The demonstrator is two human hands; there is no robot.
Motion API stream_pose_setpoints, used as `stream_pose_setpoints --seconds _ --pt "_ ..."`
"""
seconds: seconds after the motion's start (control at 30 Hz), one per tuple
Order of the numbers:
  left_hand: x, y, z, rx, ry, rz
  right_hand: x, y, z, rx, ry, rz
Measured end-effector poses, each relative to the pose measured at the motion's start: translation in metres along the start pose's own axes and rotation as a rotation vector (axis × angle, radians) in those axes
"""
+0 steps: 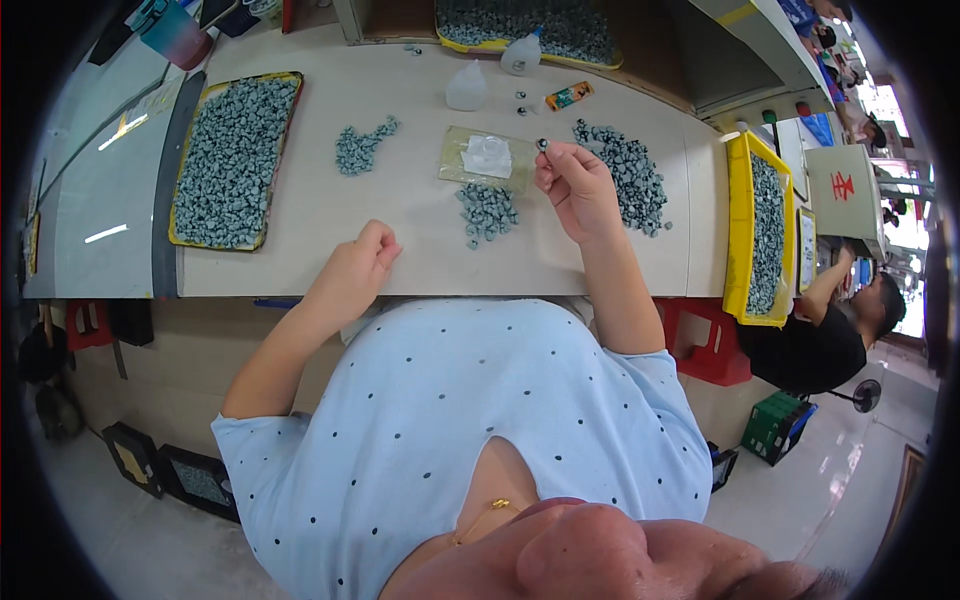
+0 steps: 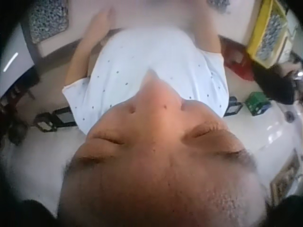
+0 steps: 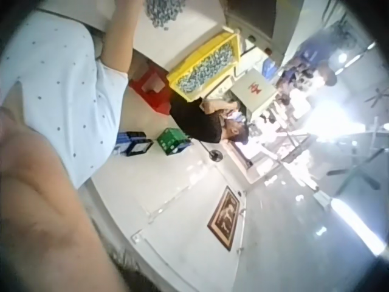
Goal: The person assembles small components by fitting turquoise pieces together with black rings by hand and placing the assembled items onto the workbench.
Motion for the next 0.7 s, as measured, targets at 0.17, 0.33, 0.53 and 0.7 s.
stream_pose_setpoints --seconds 0.17,0.33,0.53,0.7 --pt "0.028 0.035 0.027 0.276 -0.095 -0.875 -0.018 -0.01 -0.008 0.044 0.021 -0.079" --pt "0.049 0.066 0.063 0.082 -0.091 -1.107 -0.038 -0.015 -0.017 0.183 0.106 -0.35" --pt "0.035 0.045 0.081 0.189 -0.11 -1.386 -0.048 -0.015 -0.017 0.29 0.161 -0.545" --pt "0.016 0.027 0.088 0.221 -0.132 -1.466 -0.046 -0.007 -0.003 0.317 0.199 -0.663"
Point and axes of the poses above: each hand's wrist, its own z-axis towards the middle knuckle, its own x-axis out of the back of the hand, y = z × x, the point moved 2 cm from there along z, towards the middle knuckle, and after that the axes turned 2 degrees about z, right-handed, at the moved point
